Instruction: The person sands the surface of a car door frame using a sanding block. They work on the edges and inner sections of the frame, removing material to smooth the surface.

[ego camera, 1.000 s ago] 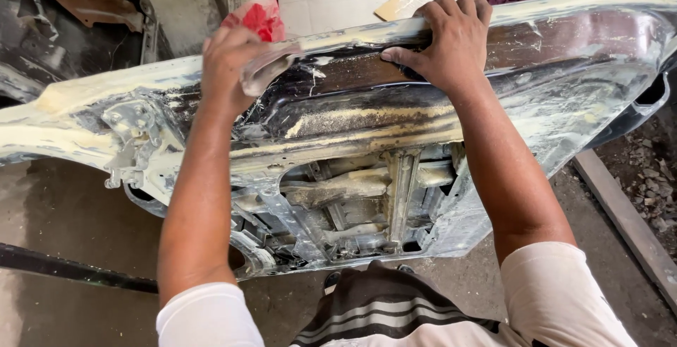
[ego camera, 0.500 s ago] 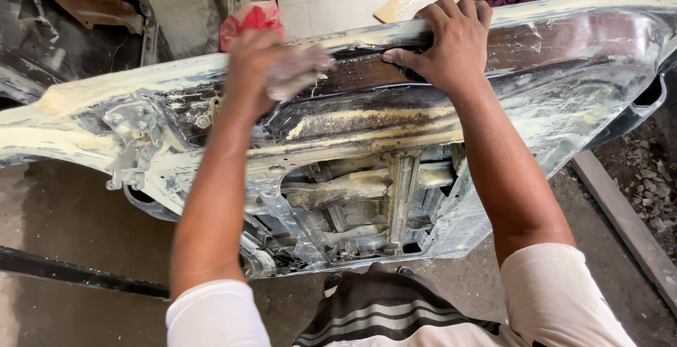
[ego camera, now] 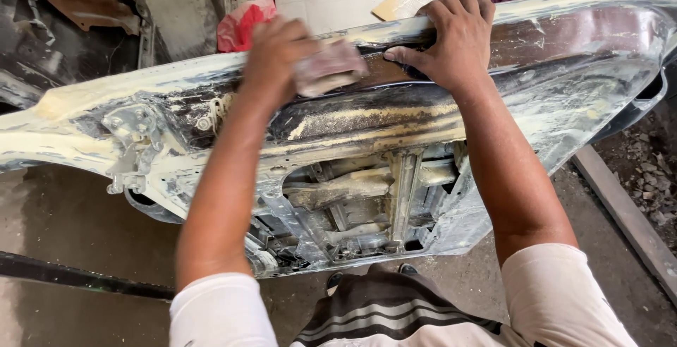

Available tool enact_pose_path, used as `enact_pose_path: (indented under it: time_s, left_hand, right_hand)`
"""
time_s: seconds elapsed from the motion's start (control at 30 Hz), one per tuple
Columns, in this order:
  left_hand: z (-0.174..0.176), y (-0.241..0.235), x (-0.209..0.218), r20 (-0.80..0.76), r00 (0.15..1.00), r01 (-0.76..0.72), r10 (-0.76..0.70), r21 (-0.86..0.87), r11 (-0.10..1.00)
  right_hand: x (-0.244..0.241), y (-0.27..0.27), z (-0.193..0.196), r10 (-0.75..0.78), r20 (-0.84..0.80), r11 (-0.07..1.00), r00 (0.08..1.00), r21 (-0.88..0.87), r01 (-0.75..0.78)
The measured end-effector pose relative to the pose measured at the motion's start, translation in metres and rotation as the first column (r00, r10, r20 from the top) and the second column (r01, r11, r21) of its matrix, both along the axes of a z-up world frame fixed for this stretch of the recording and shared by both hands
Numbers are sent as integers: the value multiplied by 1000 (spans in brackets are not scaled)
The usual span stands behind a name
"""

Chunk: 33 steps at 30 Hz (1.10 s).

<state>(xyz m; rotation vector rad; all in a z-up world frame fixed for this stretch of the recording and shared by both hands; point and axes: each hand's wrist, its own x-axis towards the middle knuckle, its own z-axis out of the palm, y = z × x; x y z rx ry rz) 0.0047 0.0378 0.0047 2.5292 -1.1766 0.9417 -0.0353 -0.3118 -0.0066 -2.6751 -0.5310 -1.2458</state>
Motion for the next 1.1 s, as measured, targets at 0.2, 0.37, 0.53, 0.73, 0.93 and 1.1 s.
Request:
enact_pose_path:
  time_s: [0.2, 0.37, 0.53, 0.73, 0.93, 1.1]
  left_hand:
    - [10, 29, -8, -7, 999, 45, -44, 18, 999]
    - [8, 36, -4, -71, 996, -47, 46, -14, 999]
    - [-2, -9, 12, -18, 1000, 6, -5, 31, 1000]
    - [24, 63, -20, -136, 991, 1, -4, -24, 1000]
    - [-7, 4, 15, 32, 999, 36, -36, -2, 999]
    - [14, 48, 1, -49, 997, 57, -54, 49, 997]
  right_hand:
    - [2, -2, -2, 3, -14, 1000, 1000, 4, -3]
    - [0, 1, 0, -26, 1, 1000, 1000, -18, 26]
    - [-4, 1, 2, -13, -19, 999, 1000, 29, 14]
    - [2, 6, -1, 2, 1, 1000, 1000, 15, -2]
    - [10, 46, -8, -47, -115, 998, 992, 23, 50]
    - [3, 61, -5, 11, -54, 1000, 998, 26, -9]
